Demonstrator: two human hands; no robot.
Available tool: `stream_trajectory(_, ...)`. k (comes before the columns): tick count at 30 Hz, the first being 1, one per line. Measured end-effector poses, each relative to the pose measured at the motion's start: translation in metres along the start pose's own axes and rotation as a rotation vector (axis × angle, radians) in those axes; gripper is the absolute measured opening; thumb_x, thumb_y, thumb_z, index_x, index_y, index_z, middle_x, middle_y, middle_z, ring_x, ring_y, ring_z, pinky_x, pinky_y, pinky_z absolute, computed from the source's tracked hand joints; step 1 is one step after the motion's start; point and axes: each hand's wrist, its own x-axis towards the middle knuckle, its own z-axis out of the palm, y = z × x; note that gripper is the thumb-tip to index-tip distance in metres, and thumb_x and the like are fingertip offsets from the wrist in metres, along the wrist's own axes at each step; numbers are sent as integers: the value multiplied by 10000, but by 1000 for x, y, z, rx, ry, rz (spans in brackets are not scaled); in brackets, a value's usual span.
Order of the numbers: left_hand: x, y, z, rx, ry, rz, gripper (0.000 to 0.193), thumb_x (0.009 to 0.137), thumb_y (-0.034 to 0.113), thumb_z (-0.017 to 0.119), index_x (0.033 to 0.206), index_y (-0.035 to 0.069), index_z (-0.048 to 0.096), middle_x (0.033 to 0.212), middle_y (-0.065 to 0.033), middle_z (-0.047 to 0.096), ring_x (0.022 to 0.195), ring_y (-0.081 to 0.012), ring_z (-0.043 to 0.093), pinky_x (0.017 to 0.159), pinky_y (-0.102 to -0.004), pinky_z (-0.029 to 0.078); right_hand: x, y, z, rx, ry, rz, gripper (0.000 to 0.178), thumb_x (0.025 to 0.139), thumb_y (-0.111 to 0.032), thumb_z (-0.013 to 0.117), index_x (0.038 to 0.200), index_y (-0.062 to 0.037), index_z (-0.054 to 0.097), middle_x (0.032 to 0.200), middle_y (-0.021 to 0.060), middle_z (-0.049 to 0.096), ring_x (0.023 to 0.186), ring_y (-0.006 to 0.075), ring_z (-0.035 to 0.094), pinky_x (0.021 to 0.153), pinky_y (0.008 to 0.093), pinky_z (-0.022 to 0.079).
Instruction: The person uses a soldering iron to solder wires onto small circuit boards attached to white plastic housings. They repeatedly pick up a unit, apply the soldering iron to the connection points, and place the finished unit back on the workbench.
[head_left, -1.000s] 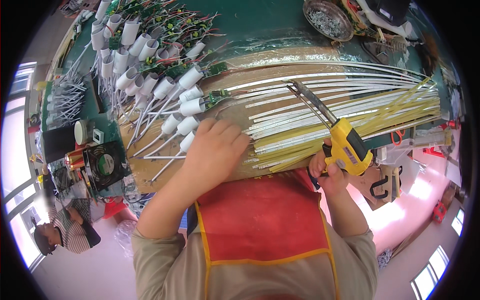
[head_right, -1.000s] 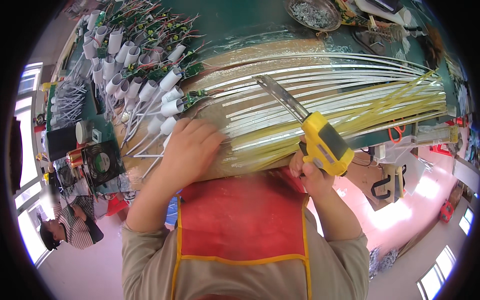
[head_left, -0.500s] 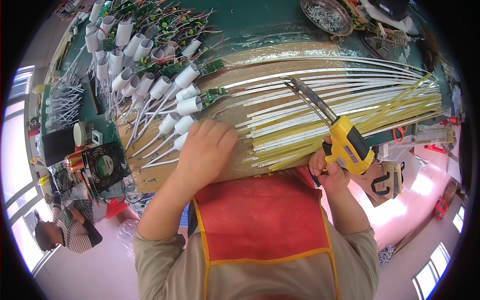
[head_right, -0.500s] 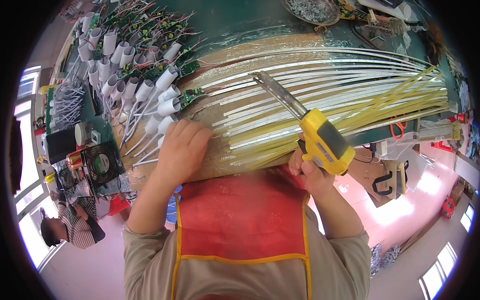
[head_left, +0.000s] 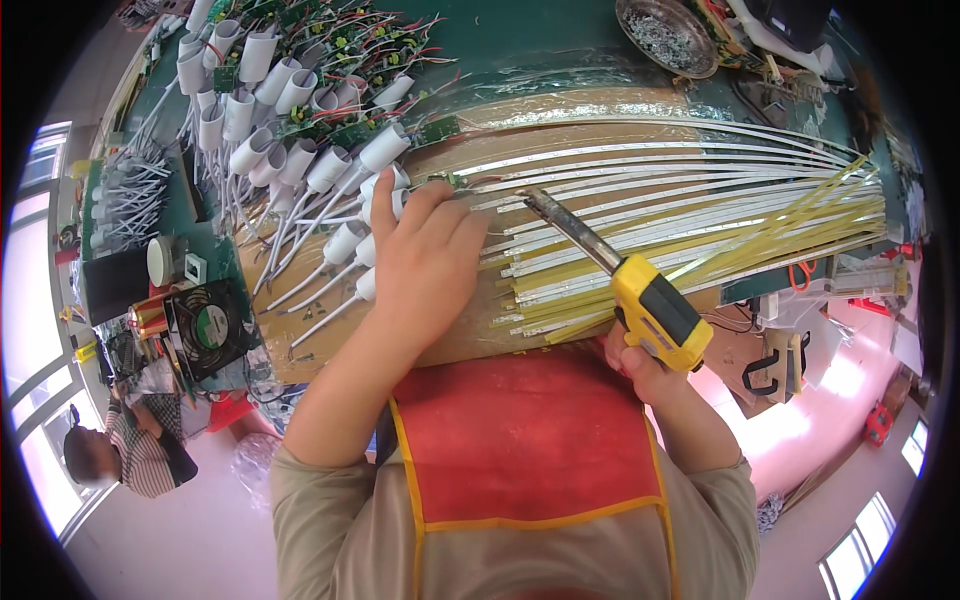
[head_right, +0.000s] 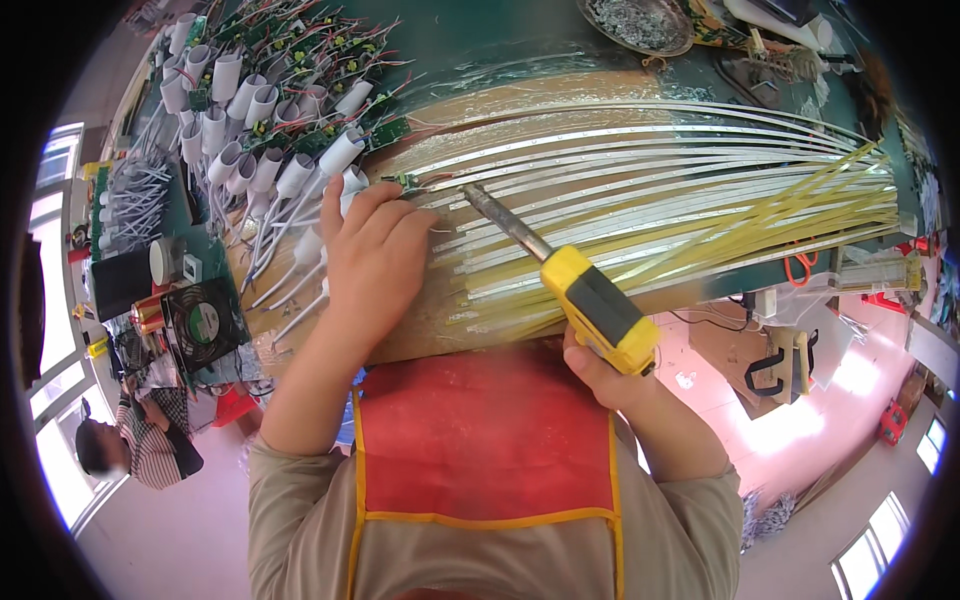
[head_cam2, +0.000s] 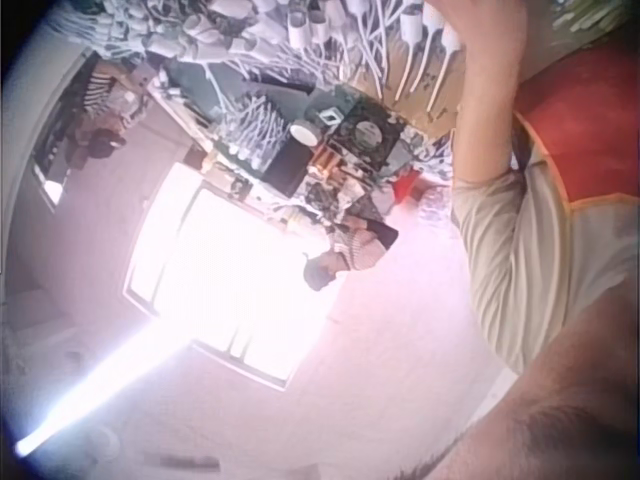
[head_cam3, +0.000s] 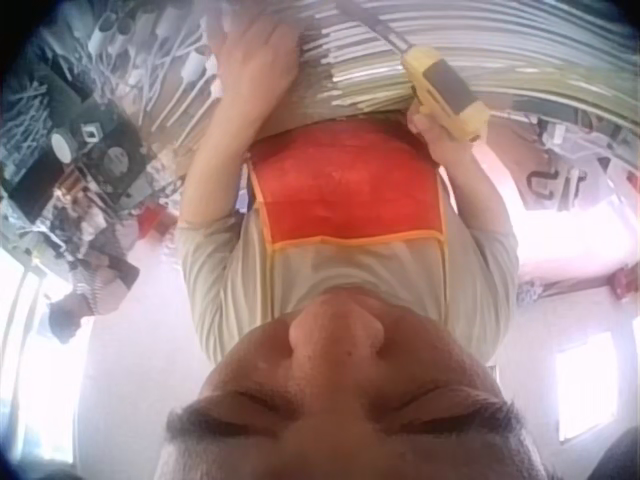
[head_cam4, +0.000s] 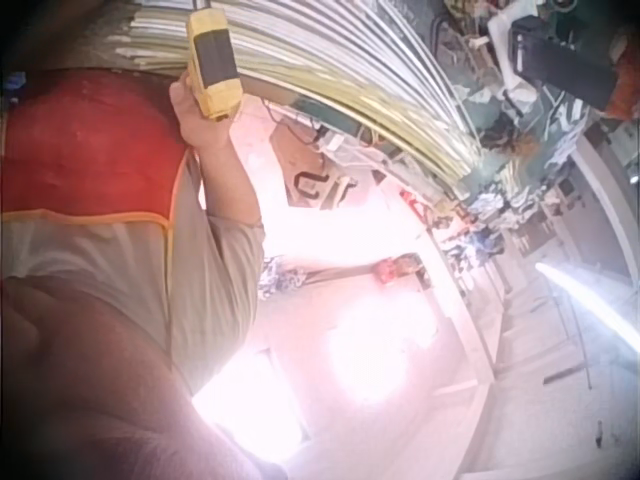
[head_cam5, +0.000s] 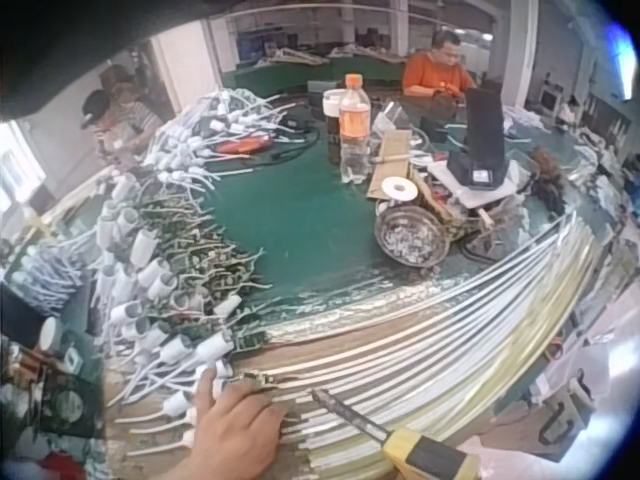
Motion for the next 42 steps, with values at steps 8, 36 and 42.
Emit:
stream_trajectory(8,1,-4,18,-50,-37,-85,105,744,91,684,843,119,665,862,-25,626,1061,-261,546,1094,-597,242,-3,4,1,17,43,31,235,795,-4,694,1012,-20,603,825,39,618,727,113,576,634,276,478)
stream_trajectory(36,10,-6,17,-143,-190,-227,34,714,82,674,747,84,664,1088,-53,575,1263,-319,440,1120,-602,172,2,-5,8,-84,72,92,208,836,-68,698,1012,-21,597,828,12,598,743,99,554,651,260,453)
stream_trajectory(42,11,-6,18,-163,-193,-239,31,718,79,669,749,81,664,1086,-55,577,1259,-324,444,1117,-607,177,3,-6,7,-127,68,109,214,831,-72,695,1015,-22,596,834,14,602,747,103,557,657,258,455)
